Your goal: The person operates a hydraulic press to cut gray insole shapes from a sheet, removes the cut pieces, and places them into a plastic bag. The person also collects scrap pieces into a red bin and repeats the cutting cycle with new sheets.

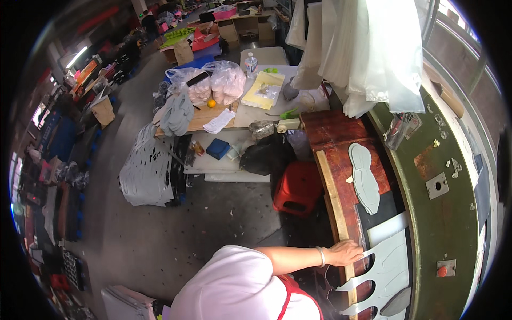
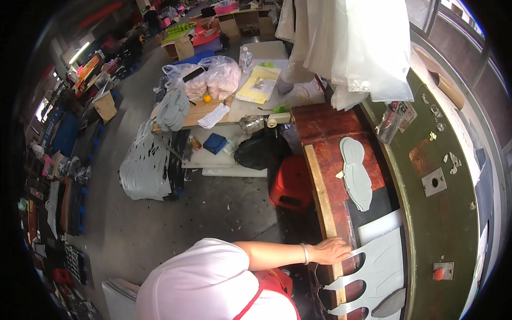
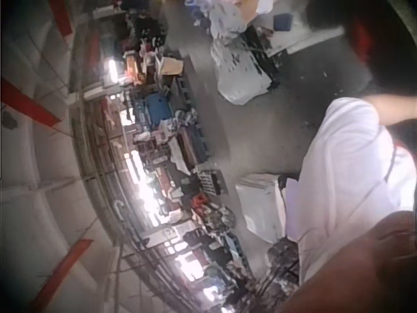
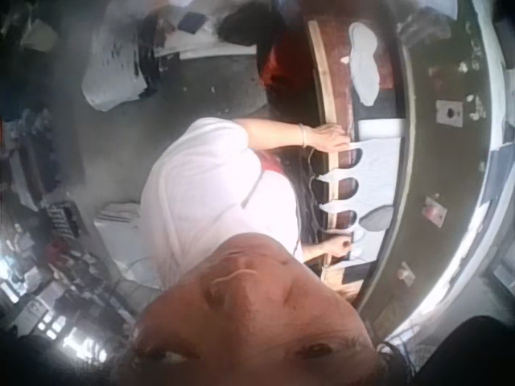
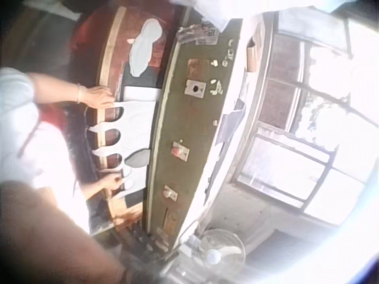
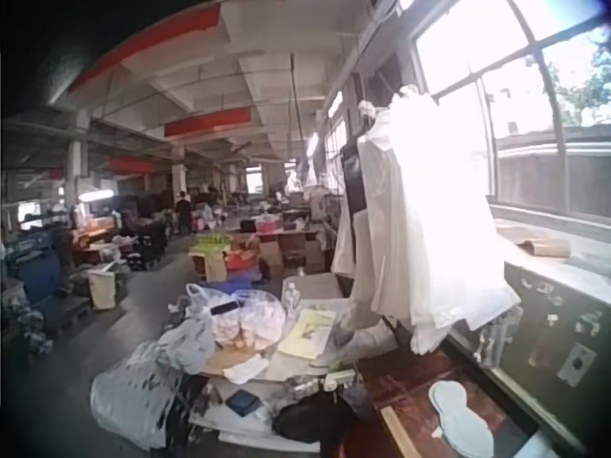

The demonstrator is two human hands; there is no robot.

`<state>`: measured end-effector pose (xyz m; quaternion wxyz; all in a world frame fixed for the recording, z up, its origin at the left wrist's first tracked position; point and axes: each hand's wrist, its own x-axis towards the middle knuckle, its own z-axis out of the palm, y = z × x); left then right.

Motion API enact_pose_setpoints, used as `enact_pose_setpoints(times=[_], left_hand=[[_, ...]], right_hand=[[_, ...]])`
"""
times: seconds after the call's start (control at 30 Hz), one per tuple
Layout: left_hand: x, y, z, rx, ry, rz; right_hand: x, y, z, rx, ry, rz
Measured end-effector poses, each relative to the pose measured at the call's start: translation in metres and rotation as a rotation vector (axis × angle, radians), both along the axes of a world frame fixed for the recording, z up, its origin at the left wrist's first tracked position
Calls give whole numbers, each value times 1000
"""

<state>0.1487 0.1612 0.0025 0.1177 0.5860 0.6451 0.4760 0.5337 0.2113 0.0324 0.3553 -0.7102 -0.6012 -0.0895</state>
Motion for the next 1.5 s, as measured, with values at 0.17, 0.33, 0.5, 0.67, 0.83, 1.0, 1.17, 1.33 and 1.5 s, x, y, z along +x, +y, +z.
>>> enact_pose_setpoints(times=[0.17, 0.33, 0.5, 0.67, 0.83, 1.0, 1.17, 1.33, 1.5], left_hand=[[2, -51, 16, -130, -36, 47], [-7, -103, 24, -331, -182, 17], [-14, -117, 47, -193, -53, 288], [28, -66, 79, -8, 177, -177], [121, -22, 73, 47, 389, -834], [153, 3, 51, -97, 568, -1117], [151, -10, 26, -121, 621, -1108], [148, -27, 16, -24, 558, -1057], [153, -48, 16, -134, 553, -1021]], right_hand=[[-26, 7, 41, -247, -101, 130], [-64, -11, 43, -536, -108, 129], [-85, -59, 4, -196, 116, 176], [-67, -85, 22, -222, 636, 325], [7, -94, 51, -169, 1745, 314], [99, -106, 11, -47, 712, -9], [166, -154, -40, -364, 193, -176], [163, -153, -41, -255, 191, -198], [81, -160, 2, -31, 166, -183]])
